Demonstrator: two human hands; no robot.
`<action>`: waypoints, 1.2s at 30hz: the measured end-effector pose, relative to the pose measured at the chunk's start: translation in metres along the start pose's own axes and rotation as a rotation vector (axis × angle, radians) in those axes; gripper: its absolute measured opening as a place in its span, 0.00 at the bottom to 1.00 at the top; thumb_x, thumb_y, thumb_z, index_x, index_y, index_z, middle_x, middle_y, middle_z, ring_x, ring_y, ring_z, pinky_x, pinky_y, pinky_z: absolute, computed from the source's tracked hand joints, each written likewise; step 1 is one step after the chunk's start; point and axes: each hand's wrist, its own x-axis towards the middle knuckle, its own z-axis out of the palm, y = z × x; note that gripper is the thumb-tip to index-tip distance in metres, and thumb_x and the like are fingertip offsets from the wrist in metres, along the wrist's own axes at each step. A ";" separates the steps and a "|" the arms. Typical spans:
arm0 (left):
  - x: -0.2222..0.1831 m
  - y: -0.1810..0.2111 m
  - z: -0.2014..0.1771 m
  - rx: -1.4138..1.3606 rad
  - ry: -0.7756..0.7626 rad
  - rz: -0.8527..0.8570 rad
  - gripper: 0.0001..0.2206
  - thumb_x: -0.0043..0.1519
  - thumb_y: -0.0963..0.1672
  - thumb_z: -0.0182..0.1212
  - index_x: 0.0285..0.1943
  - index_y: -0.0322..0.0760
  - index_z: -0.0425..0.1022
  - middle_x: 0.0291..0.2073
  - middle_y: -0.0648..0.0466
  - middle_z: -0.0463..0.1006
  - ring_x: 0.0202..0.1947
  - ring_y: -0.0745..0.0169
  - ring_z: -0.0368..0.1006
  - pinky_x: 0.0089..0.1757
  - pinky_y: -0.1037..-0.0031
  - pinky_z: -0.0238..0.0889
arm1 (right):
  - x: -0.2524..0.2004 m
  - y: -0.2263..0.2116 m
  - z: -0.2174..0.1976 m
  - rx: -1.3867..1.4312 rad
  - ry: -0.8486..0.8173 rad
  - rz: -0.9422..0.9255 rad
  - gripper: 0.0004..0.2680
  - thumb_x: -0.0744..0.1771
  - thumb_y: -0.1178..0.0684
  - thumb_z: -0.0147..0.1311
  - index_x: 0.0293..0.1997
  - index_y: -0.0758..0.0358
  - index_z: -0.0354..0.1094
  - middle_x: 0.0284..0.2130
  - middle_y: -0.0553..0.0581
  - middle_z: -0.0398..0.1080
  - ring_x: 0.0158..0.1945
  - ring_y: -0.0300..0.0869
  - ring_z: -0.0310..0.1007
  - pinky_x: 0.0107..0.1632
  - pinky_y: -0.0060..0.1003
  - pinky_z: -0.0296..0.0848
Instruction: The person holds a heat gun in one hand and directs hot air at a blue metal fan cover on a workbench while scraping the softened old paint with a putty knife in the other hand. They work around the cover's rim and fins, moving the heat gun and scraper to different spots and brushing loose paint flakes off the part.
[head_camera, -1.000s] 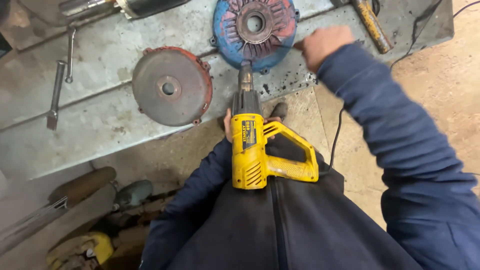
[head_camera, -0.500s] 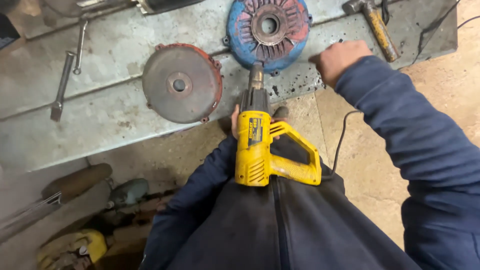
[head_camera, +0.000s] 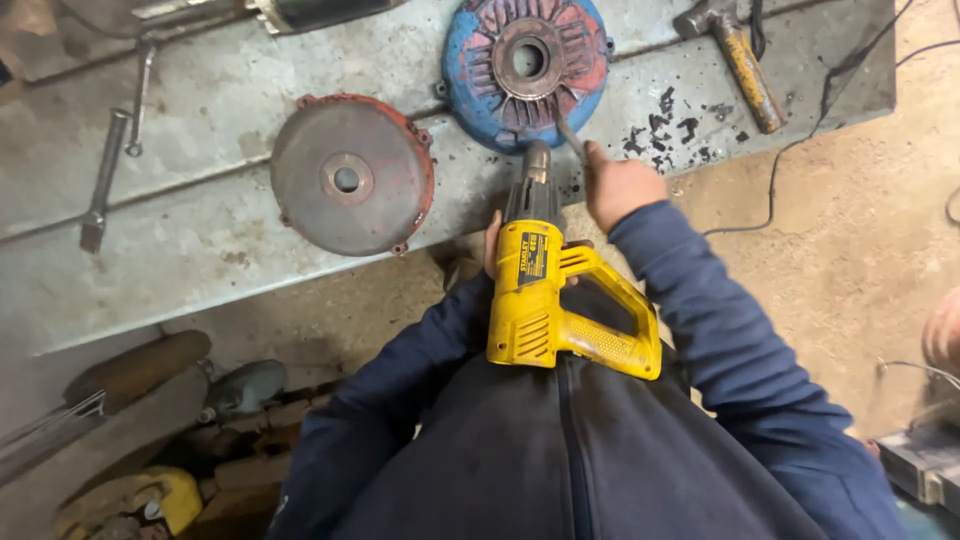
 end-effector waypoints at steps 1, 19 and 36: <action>0.003 0.004 0.002 0.008 -0.037 -0.033 0.53 0.59 0.73 0.39 0.72 0.25 0.63 0.61 0.22 0.67 0.53 0.12 0.70 0.48 0.36 0.71 | -0.001 0.002 0.008 0.020 0.040 0.029 0.13 0.70 0.48 0.47 0.61 0.54 0.69 0.25 0.71 0.74 0.29 0.65 0.75 0.33 0.59 0.74; -0.013 0.032 0.014 -0.082 0.040 -0.111 0.55 0.54 0.72 0.39 0.70 0.22 0.62 0.67 0.24 0.65 0.54 0.12 0.69 0.50 0.38 0.70 | -0.020 -0.010 -0.026 0.157 0.008 0.078 0.14 0.69 0.45 0.51 0.61 0.48 0.71 0.24 0.69 0.74 0.28 0.64 0.75 0.34 0.59 0.74; -0.014 0.034 0.006 0.050 0.075 -0.164 0.55 0.54 0.73 0.40 0.69 0.23 0.64 0.55 0.17 0.71 0.47 0.18 0.74 0.44 0.42 0.73 | 0.011 -0.029 -0.040 0.031 -0.083 0.086 0.13 0.68 0.48 0.47 0.59 0.48 0.71 0.26 0.69 0.75 0.30 0.64 0.76 0.33 0.59 0.74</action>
